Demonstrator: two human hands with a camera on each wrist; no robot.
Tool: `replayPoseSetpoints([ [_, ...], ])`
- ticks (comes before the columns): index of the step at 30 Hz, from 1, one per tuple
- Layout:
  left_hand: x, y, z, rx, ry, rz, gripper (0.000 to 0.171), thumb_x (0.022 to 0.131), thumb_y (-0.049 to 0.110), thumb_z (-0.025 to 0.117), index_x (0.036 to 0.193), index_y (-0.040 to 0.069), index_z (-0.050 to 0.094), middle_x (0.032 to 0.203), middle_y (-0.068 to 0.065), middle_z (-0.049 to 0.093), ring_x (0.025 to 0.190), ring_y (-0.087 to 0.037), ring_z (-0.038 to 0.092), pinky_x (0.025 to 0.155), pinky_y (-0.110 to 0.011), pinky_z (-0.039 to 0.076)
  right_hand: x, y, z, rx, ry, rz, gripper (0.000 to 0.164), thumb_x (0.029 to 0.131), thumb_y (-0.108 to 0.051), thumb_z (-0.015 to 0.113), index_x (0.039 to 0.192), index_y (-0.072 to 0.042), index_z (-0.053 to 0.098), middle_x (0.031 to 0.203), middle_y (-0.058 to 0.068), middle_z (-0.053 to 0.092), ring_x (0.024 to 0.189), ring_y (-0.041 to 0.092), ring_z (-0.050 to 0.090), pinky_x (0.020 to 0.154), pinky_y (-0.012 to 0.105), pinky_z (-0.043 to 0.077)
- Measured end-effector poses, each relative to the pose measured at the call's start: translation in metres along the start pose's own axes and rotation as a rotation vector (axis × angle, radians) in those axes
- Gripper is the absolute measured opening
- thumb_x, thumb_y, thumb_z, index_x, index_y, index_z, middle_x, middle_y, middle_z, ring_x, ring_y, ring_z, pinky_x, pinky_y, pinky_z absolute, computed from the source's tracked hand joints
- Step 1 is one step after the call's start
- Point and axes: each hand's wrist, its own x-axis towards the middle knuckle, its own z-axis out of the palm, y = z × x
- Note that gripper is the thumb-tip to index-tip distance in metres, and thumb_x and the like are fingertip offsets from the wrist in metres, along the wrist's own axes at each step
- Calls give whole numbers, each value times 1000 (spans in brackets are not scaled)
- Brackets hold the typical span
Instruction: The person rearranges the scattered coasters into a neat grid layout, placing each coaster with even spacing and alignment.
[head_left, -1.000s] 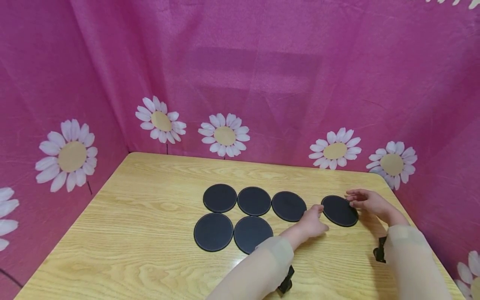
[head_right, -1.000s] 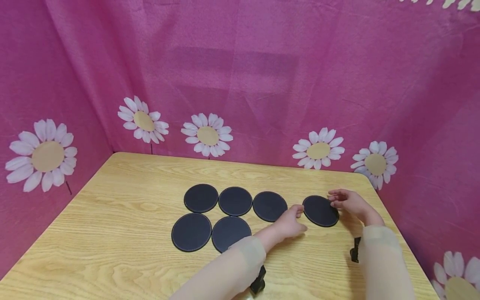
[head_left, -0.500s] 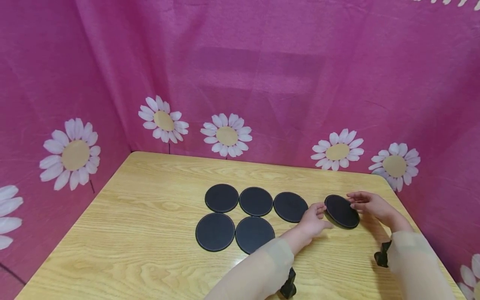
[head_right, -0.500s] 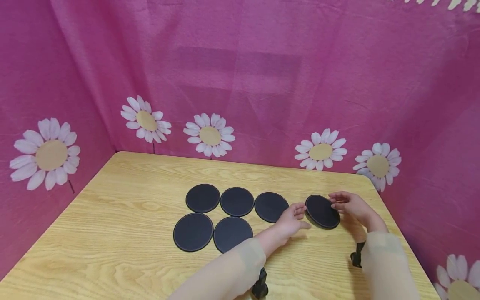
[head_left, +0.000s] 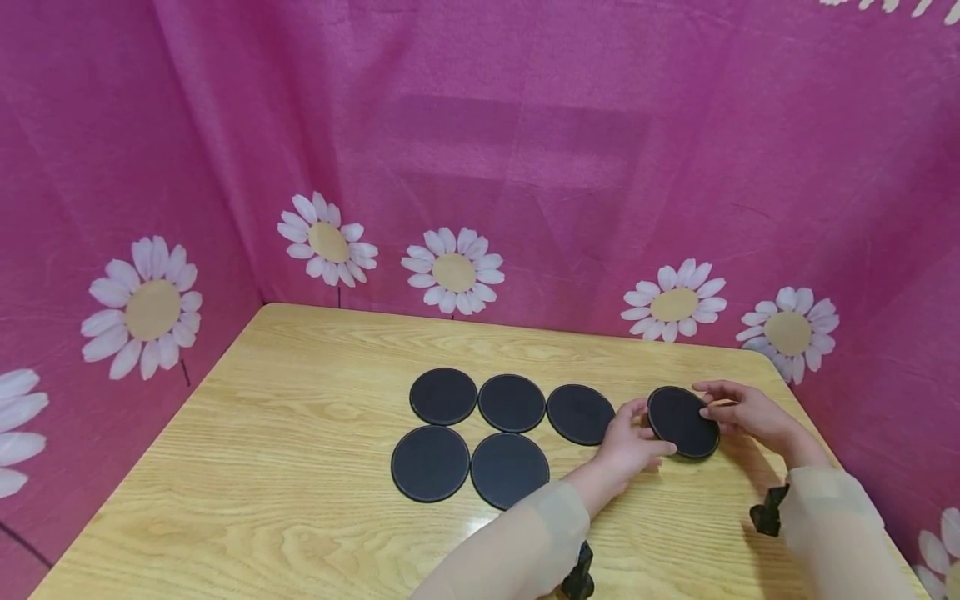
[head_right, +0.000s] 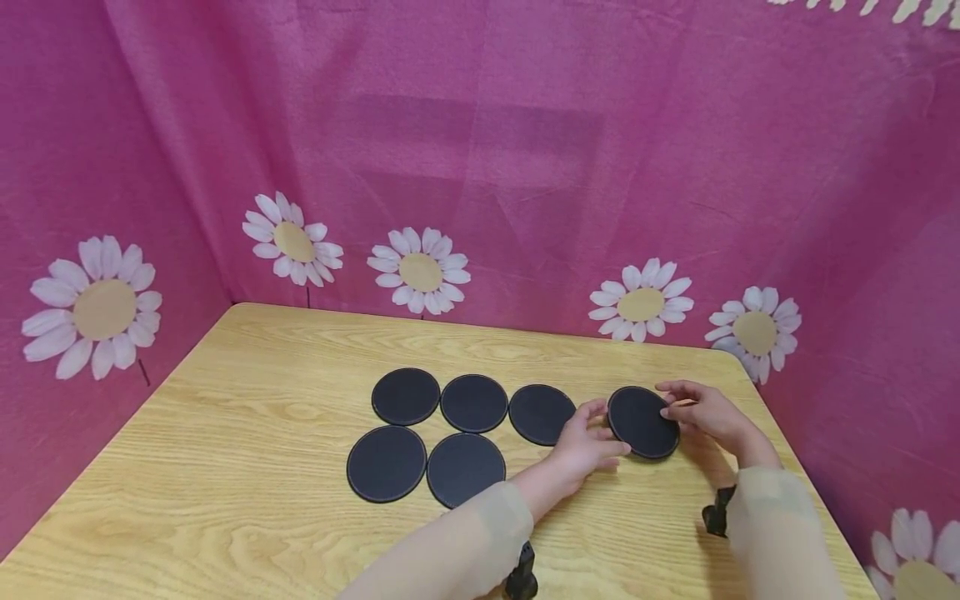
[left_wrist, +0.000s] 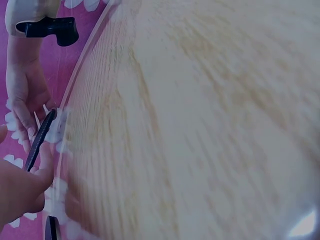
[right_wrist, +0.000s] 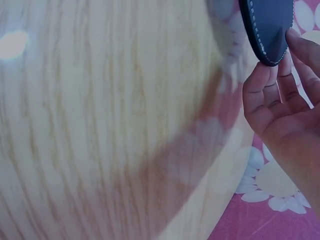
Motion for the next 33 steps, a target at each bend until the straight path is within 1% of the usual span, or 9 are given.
replayPoseSetpoints([
  [4,-1,2,2,14,31,48,69,69,-19,71,127,14,52,115,3,50,91,-19,54,63,-38,56,-3,-7,-2,5,-31,10,60,91,-19,63,138,6,35,113,14,44,85,11,53,70,31,51],
  [8,-2,3,3,65,79,108,68,67,-20,72,123,14,54,110,7,49,84,-14,54,56,-30,55,-5,-13,-3,2,-68,8,60,90,-18,63,139,4,35,111,12,43,85,11,53,71,31,52],
  [12,-3,7,4,196,153,182,68,63,-18,75,121,13,56,108,9,49,79,-5,51,54,-20,52,-5,-18,-4,14,-92,-2,59,90,-18,64,139,3,38,112,12,41,87,8,55,74,31,53],
  [15,-3,11,3,255,206,212,67,61,-19,76,119,12,59,107,10,51,76,-3,51,52,-16,49,-6,-24,-3,25,-115,-22,57,89,-17,65,138,3,41,112,12,41,87,7,57,75,32,54],
  [17,-3,15,2,239,222,217,66,61,-21,75,117,11,60,106,9,52,73,-5,52,51,-17,49,-8,-30,-3,25,-126,-25,56,89,-16,65,137,1,42,109,11,43,85,8,57,74,33,54],
  [20,-3,21,-1,221,244,207,63,60,-23,74,112,12,62,104,11,52,71,-5,53,49,-17,50,-9,-38,-1,19,-149,-39,54,89,-15,65,136,0,42,105,11,44,82,10,57,73,35,55],
  [24,-4,29,-3,198,264,191,62,59,-23,73,108,15,64,98,12,52,69,-4,53,48,-19,50,-10,-49,0,18,-169,-66,51,89,-13,64,134,-1,43,106,14,41,83,14,56,73,36,56],
  [30,-10,45,-8,127,245,194,62,60,-26,68,107,14,65,96,11,52,67,-8,52,47,-23,51,-9,-60,2,66,-193,-108,46,91,-9,61,132,-3,42,110,17,42,88,17,59,75,38,56],
  [33,-13,51,-14,135,232,190,61,63,-25,69,108,16,66,98,12,53,68,-8,53,48,-23,50,-9,-63,2,97,-199,-145,43,92,-7,59,131,-5,42,110,14,47,88,16,61,74,38,56],
])
